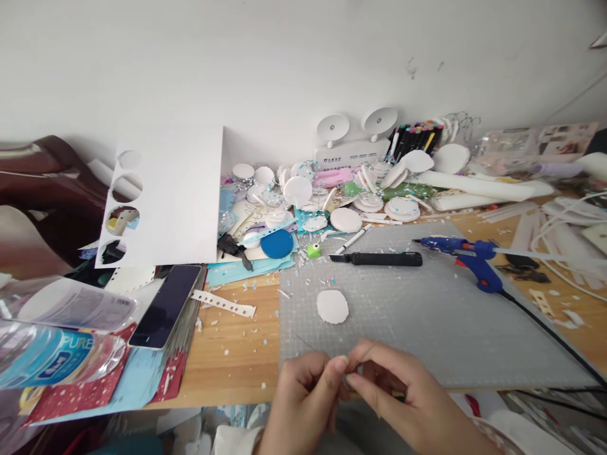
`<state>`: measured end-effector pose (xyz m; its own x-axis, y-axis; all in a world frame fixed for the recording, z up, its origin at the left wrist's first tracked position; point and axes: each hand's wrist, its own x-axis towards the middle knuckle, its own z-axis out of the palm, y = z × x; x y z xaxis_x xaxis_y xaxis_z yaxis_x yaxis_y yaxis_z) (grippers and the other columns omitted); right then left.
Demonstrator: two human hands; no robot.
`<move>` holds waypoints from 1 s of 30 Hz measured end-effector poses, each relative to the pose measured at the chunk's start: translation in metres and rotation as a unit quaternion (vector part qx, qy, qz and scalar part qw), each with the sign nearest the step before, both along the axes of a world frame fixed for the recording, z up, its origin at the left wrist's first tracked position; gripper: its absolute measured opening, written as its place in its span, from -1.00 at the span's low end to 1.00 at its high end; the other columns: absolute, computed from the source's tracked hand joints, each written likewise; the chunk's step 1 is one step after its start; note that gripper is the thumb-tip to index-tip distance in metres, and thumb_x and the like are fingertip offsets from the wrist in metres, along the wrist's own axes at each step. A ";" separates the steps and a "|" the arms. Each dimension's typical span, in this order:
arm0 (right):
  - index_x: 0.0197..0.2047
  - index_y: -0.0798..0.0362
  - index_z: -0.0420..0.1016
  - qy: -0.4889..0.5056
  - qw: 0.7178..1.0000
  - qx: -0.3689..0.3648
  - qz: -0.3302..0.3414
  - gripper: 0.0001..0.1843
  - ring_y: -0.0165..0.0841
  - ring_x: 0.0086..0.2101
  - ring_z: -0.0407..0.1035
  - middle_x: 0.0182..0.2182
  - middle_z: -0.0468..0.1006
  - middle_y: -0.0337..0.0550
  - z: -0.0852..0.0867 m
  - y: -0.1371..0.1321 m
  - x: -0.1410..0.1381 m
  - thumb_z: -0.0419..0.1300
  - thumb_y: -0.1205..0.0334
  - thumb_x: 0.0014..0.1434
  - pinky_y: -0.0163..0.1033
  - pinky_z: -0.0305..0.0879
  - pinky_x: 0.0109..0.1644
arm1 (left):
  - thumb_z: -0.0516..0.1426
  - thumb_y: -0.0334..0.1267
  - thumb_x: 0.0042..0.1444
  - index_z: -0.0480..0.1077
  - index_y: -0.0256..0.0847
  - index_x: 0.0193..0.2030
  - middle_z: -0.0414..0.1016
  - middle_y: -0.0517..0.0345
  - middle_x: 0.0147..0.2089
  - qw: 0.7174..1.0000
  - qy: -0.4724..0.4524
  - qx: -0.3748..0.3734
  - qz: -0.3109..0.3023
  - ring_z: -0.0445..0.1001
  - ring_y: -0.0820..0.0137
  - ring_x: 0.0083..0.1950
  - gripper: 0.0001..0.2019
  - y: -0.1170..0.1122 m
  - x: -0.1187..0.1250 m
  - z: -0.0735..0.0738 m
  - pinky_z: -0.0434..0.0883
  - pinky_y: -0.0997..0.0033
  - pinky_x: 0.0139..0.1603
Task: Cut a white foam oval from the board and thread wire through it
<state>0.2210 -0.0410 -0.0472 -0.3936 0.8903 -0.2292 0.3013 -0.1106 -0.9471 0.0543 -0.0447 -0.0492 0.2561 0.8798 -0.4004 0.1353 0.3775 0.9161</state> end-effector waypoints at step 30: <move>-0.25 -0.01 0.42 0.074 0.993 -0.029 -0.083 -0.80 -0.43 -0.45 0.26 -0.44 0.36 -0.27 0.009 -0.004 -0.005 0.11 0.05 0.23 -0.35 0.29 -0.37 | 0.04 0.30 0.11 0.24 -0.22 -0.62 0.07 0.32 -0.72 0.998 0.022 0.033 0.046 0.01 0.55 -0.63 -0.41 -0.007 -0.005 0.001 -0.05 0.48 -0.59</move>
<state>0.2160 -0.0448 -0.0384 -0.2760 0.9325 -0.2329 0.1314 -0.2034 -0.9702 0.0488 -0.0516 -0.0479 0.1570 0.9238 -0.3493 0.1441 0.3285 0.9335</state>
